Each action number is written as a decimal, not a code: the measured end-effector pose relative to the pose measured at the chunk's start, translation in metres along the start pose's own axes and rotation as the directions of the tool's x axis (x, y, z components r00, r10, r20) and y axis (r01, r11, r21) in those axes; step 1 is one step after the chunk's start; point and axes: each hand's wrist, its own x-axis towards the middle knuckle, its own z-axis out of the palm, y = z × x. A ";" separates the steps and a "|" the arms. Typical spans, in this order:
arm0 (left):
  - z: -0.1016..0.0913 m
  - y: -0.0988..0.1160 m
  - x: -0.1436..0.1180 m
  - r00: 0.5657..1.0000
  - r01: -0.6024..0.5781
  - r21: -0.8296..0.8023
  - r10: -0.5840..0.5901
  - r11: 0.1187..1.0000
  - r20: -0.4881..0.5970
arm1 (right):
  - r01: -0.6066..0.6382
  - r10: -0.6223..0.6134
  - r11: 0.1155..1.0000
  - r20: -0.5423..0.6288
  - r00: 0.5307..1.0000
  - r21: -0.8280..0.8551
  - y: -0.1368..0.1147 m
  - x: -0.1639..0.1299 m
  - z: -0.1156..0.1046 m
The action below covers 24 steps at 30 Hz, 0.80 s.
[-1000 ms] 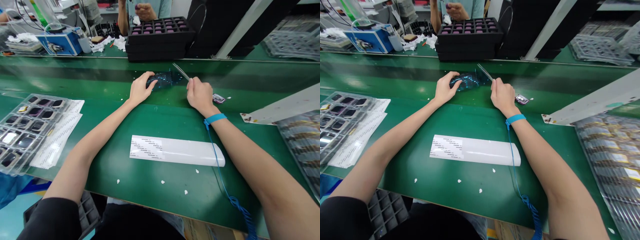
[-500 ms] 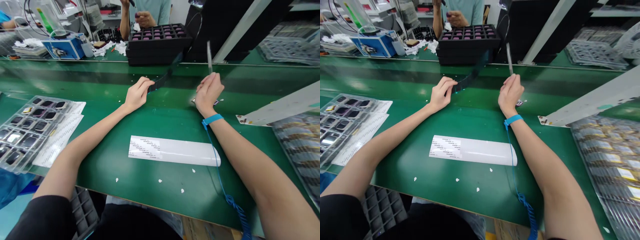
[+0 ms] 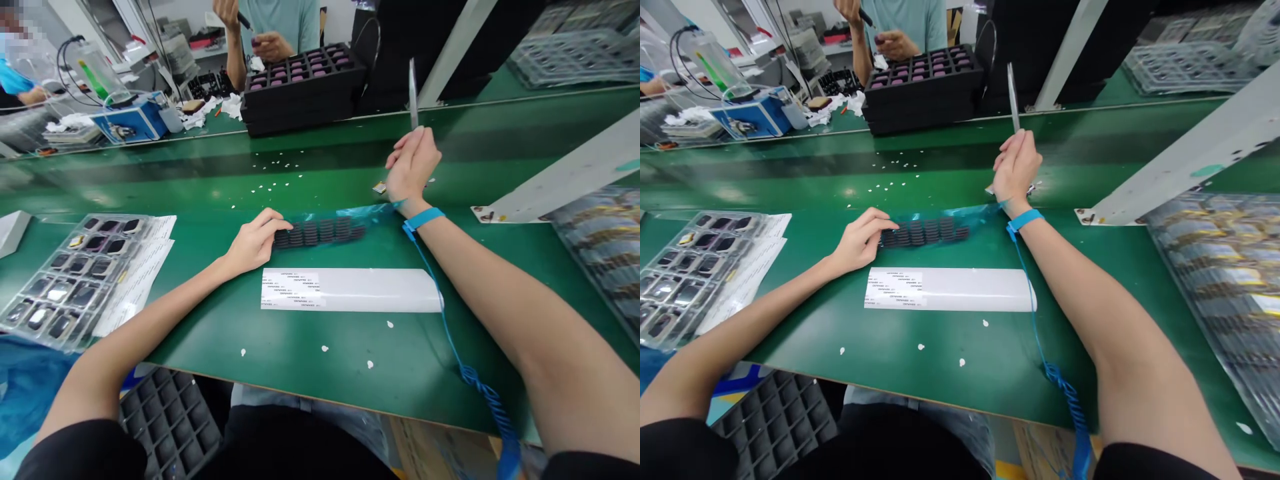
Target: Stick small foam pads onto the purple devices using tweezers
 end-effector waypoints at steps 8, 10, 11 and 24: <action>0.006 -0.011 0.002 0.995 0.034 0.125 -0.045 0.992 0.088 | -0.035 0.044 0.994 -0.080 0.996 0.107 -0.009 -0.010 -0.014; 0.006 -0.011 0.001 0.993 0.006 0.140 -0.022 0.990 0.114 | -0.055 0.065 0.990 -0.071 0.995 0.133 -0.007 -0.014 -0.020; 0.006 -0.011 0.001 0.992 -0.013 0.141 -0.006 0.990 0.130 | -0.069 0.078 0.987 -0.054 0.996 0.147 -0.004 -0.016 -0.023; 0.006 -0.008 -0.002 0.946 -0.277 0.093 0.254 0.956 0.200 | -0.250 0.168 0.961 0.463 0.871 0.122 0.011 -0.055 -0.074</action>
